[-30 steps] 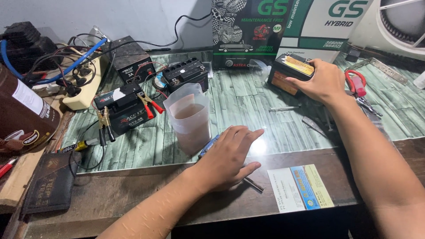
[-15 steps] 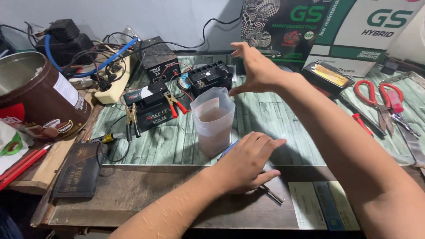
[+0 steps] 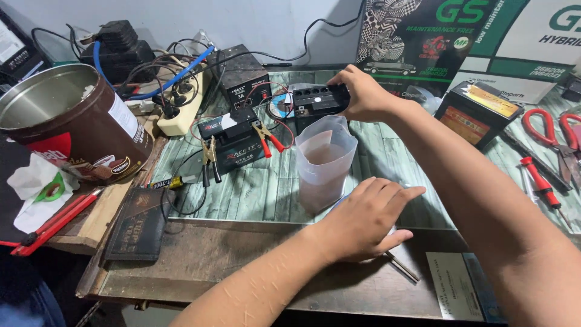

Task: Filling a motorcycle battery with liquid using a syringe and handling battery caps on a workbench.

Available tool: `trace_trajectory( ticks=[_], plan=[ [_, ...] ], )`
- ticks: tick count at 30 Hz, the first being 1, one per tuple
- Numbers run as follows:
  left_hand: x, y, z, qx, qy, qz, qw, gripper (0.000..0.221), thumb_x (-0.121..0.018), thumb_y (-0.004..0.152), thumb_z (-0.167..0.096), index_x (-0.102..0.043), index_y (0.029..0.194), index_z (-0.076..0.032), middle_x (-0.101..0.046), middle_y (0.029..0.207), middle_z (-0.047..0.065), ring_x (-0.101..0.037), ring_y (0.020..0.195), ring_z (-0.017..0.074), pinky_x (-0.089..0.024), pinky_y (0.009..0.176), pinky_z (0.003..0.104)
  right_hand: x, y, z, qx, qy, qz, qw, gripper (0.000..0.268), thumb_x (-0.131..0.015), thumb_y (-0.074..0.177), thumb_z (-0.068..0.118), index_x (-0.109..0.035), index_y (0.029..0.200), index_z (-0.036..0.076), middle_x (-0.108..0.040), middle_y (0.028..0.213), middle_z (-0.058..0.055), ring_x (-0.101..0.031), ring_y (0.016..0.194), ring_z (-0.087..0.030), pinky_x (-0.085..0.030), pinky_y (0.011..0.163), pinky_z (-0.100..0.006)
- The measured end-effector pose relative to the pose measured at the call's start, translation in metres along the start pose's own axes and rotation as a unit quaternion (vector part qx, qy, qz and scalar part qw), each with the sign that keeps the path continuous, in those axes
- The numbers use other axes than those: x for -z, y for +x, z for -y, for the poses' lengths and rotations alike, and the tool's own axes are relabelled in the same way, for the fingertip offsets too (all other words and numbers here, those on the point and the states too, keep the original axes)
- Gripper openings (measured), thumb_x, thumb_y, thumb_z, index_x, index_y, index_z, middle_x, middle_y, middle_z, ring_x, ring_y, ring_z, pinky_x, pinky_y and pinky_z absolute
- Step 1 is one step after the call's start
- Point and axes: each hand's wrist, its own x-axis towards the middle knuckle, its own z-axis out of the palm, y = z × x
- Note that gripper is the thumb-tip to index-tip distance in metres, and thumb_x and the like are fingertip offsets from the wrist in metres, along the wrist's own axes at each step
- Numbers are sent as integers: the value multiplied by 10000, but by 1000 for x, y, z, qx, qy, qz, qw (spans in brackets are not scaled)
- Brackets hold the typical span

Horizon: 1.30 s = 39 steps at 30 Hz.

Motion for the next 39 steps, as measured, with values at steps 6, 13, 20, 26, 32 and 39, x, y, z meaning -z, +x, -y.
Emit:
trace_trajectory(
  ticks=[6, 13, 20, 26, 32, 39],
  plan=[
    [6, 3, 0, 2, -5, -7, 1000, 666, -560, 967, -381, -368, 1529, -80, -581, 1162, 133, -598, 1215, 334, -448, 1146, 551, 6, -41, -14, -14, -39, -45, 998, 805, -1012, 590, 387, -640, 1219, 51, -616, 1117, -154, -637, 1147, -386, -533, 956, -492],
    [-1, 4, -2, -17, -33, -17, 999, 582, -588, 959, -220, -414, 1497, -85, -567, 1165, 118, -584, 1216, 337, -476, 1114, 523, 38, -118, 8, -75, -54, -68, 993, 831, -999, 603, 439, -664, 1228, 7, -705, 1156, -213, -627, 1218, -404, -488, 1027, -495],
    [11, 6, -7, 8, -120, -120, 985, 391, -486, 977, -91, -467, 1362, -157, -495, 1154, 43, -528, 1198, 301, -484, 1081, 479, 58, -190, -3, -48, -58, -67, 995, 856, -1017, 525, 450, -667, 1195, 50, -721, 1138, -186, -556, 1363, -413, -145, 1200, -757],
    [22, 14, -14, 32, -108, -181, 977, 391, -575, 946, -231, -423, 1290, -126, -446, 1267, 109, -456, 1256, 345, -434, 1113, 530, 73, -236, 10, -45, -43, -64, 996, 876, -1031, 457, 496, -672, 1157, 108, -703, 1268, -127, -525, 1416, -362, -66, 1185, -812],
    [23, 15, -16, 30, -127, -150, 980, 655, -725, 894, -306, -357, 1355, -21, -424, 1451, 272, -448, 1380, 460, -371, 1212, 586, 80, -259, 23, 39, 18, -28, 999, 822, -970, 542, 477, -637, 1216, 145, -553, 1484, -150, -522, 1401, -285, 11, 1202, -769],
    [14, 10, -3, 52, -113, -62, 990, 994, -838, 796, -475, -259, 1472, -31, -519, 1331, 182, -644, 1083, 363, -488, 1041, 537, 74, -270, 37, 65, 50, -38, 996, 758, -885, 618, 533, -628, 1210, 134, -613, 1425, -120, -575, 1337, -283, -123, 1245, -709]
  ],
)
